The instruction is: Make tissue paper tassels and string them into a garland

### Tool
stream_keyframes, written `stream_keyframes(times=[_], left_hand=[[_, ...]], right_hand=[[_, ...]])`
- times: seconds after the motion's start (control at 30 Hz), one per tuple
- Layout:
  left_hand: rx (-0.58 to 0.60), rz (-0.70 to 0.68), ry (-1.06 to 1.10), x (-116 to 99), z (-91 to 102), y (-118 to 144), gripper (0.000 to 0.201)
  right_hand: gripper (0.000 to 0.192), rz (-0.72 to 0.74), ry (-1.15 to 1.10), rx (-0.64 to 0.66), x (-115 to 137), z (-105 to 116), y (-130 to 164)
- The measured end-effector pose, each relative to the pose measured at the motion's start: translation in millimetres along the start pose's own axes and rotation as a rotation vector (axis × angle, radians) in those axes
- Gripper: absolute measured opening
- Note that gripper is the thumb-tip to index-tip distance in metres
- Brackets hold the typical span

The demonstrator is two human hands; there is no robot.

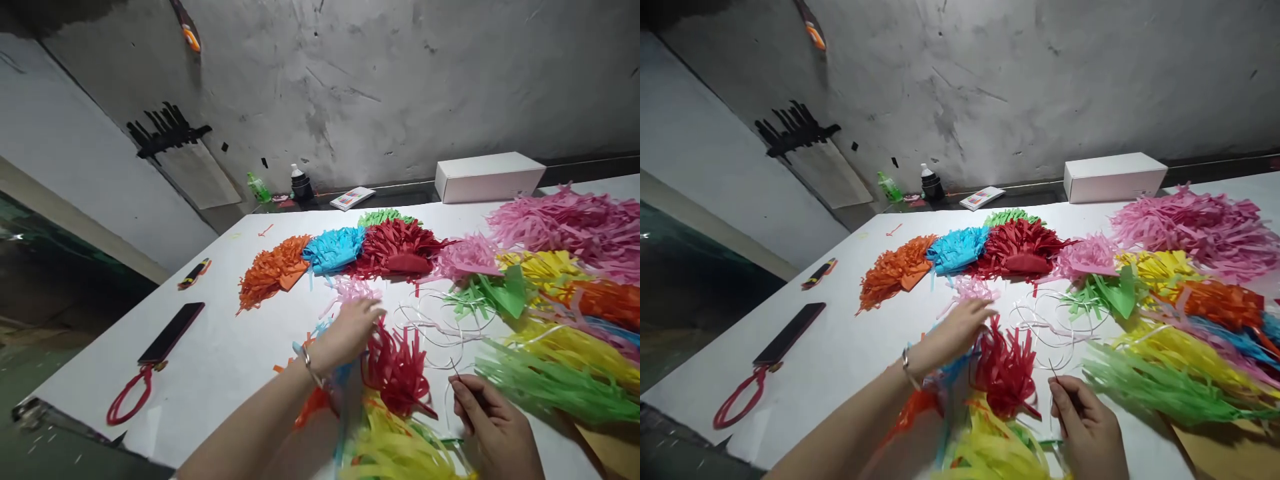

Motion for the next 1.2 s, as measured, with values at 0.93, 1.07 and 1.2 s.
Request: stream_keyframes(times=[0.93,1.07,1.2], left_hand=[[-0.778,-0.082,1.087,-25.1,50.8,78.8,0.026],[-0.474,0.223,1.418,-28.6,-35.7,71.5,0.033],[-0.338,0.348,1.479,-27.1,-75.8,75.7,0.034]], right_hand=[[0.022,0.910,0.156,0.020,121.8,-22.9,67.2],[0.023,0.904,0.011,0.019,128.8,-22.6,75.9],[0.027,0.922,0.042,0.050,134.4,-24.8,74.8]])
Point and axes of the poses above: each hand's wrist, its own y-axis away from the middle knuckle, its own z-axis out of the back of the hand, x = y × z, the point moved 9 cm from there along -y, towards the middle knuckle, and after that the axes turned 10 degrees about y, right-handed, at the moved point
